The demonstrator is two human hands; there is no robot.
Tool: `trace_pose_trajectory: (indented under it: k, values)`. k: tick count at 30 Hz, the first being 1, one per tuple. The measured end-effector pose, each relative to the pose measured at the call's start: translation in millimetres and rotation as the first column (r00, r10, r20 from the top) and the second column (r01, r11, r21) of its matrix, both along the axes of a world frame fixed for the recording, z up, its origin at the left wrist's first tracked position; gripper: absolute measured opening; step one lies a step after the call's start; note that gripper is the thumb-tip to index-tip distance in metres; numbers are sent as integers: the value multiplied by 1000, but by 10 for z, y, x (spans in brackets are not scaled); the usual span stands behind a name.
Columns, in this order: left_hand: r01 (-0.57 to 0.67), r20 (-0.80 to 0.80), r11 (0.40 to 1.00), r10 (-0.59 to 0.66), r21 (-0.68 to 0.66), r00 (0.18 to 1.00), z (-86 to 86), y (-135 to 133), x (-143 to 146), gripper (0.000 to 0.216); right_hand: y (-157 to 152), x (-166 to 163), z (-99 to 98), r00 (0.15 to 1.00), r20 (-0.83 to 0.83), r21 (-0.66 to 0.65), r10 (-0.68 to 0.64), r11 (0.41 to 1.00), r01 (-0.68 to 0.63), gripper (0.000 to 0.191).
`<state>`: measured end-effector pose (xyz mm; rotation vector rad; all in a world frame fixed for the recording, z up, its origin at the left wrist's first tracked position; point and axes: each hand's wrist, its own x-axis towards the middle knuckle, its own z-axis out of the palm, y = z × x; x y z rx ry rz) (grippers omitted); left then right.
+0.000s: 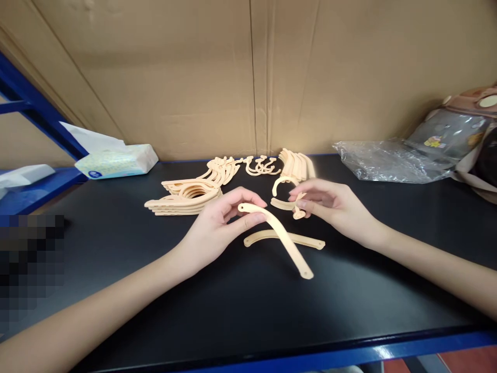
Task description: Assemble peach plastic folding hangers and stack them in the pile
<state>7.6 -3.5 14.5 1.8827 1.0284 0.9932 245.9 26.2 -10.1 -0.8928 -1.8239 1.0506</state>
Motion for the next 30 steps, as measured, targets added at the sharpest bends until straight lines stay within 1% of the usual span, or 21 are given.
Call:
trace_pose_trajectory:
  k: [2,4,8,11,14,16,18,19,20,22,24,26,28,30]
  values:
    - [-3,57,993,10,-117,998,-10,28,-11,12,18,-1,-5,1000,-11,-40,25,999,-26,22]
    - [-2,102,981,22,-194,994,-33,55,-28,13,33,2,-7,999,-15,-63,40,997,-41,23]
    - [26,246,958,46,-284,968,-82,96,-58,15,57,7,-10,999,-22,-107,47,993,-49,25]
    - [65,348,932,68,-357,935,-81,112,-65,17,67,8,-15,998,-41,-136,57,989,-63,25]
    - [55,350,899,112,-435,930,-43,109,-56,20,65,9,-14,995,-54,-168,81,982,-89,23]
    - [40,320,890,121,-453,940,-11,91,-41,22,60,9,-10,993,-55,-190,106,975,-114,19]
    - [10,251,910,103,-413,963,14,64,-26,24,57,9,-7,991,-54,-208,126,969,-134,17]
    - [-11,188,929,87,-370,978,20,50,-23,26,56,10,-6,990,-52,-214,131,967,-139,17]
    - [-35,109,950,73,-310,991,20,39,-23,27,57,10,-6,990,-51,-216,133,966,-141,17]
    - [-65,-94,987,52,-144,994,0,31,-40,29,60,12,-7,991,-45,-207,126,969,-132,16]
    - [-41,-319,997,60,63,946,-44,46,-73,27,64,13,-7,993,-33,-188,114,975,-118,15]
    - [46,-498,971,79,233,863,-100,79,-109,23,67,15,-8,994,-33,-184,108,976,-113,15]
    - [135,-593,944,74,300,802,-150,114,-134,21,67,18,-8,992,-43,-201,117,972,-124,17]
    - [188,-637,932,56,309,769,-180,139,-142,22,63,20,-7,991,-47,-212,128,968,-135,18]
